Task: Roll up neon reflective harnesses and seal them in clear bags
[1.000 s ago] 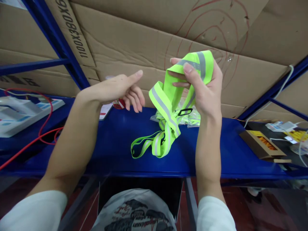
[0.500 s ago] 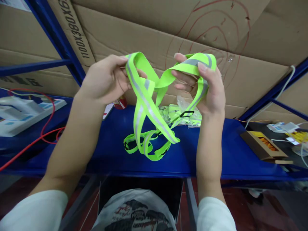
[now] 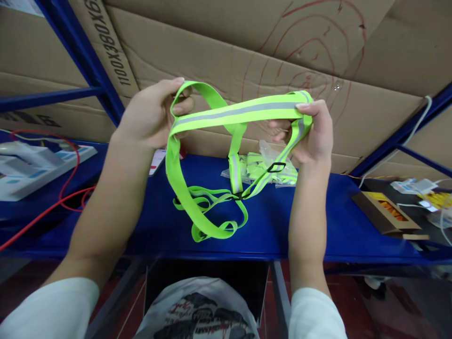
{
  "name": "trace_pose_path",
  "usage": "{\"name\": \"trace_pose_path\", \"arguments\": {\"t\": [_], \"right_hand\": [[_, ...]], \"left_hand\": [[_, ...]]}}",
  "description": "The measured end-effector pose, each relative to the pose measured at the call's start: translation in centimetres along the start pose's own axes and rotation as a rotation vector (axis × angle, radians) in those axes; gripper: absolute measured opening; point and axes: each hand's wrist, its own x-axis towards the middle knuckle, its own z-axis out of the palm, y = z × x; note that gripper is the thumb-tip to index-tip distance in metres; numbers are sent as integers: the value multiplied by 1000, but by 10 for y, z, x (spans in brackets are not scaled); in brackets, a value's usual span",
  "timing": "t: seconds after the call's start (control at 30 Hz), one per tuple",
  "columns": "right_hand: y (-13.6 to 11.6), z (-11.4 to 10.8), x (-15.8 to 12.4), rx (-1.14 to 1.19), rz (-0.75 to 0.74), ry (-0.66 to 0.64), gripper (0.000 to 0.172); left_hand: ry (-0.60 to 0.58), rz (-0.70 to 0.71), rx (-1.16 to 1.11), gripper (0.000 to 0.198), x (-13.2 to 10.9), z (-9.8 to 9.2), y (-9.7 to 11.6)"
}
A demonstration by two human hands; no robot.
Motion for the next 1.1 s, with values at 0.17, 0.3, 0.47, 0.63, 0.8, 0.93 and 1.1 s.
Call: {"name": "trace_pose_path", "arguments": {"t": [0.17, 0.3, 0.47, 0.63, 0.8, 0.93, 1.1], "right_hand": [[4, -12, 1, -55, -98, -144, 27], [12, -19, 0, -30, -134, -241, 51], [18, -3, -9, -5, -228, -372, 60], [14, 16, -21, 8, -223, -521, 53], [0, 24, -28, 46, -198, -601, 36], [-6, 21, -25, 172, -233, -516, 30], [-7, 6, -11, 79, -303, -328, 60]], "left_hand": [[-175, -73, 243, 42, -17, 9, 12], [-534, -266, 510, 43, -25, 2, 14], [-587, -123, 623, 48, -17, 14, -6], [-633, 146, 370, 59, -12, 42, -12], [-823, -85, 63, 50, -19, 43, -4], [-777, -112, 163, 58, -20, 31, -2], [-803, -177, 256, 53, -17, 11, 5]]}}
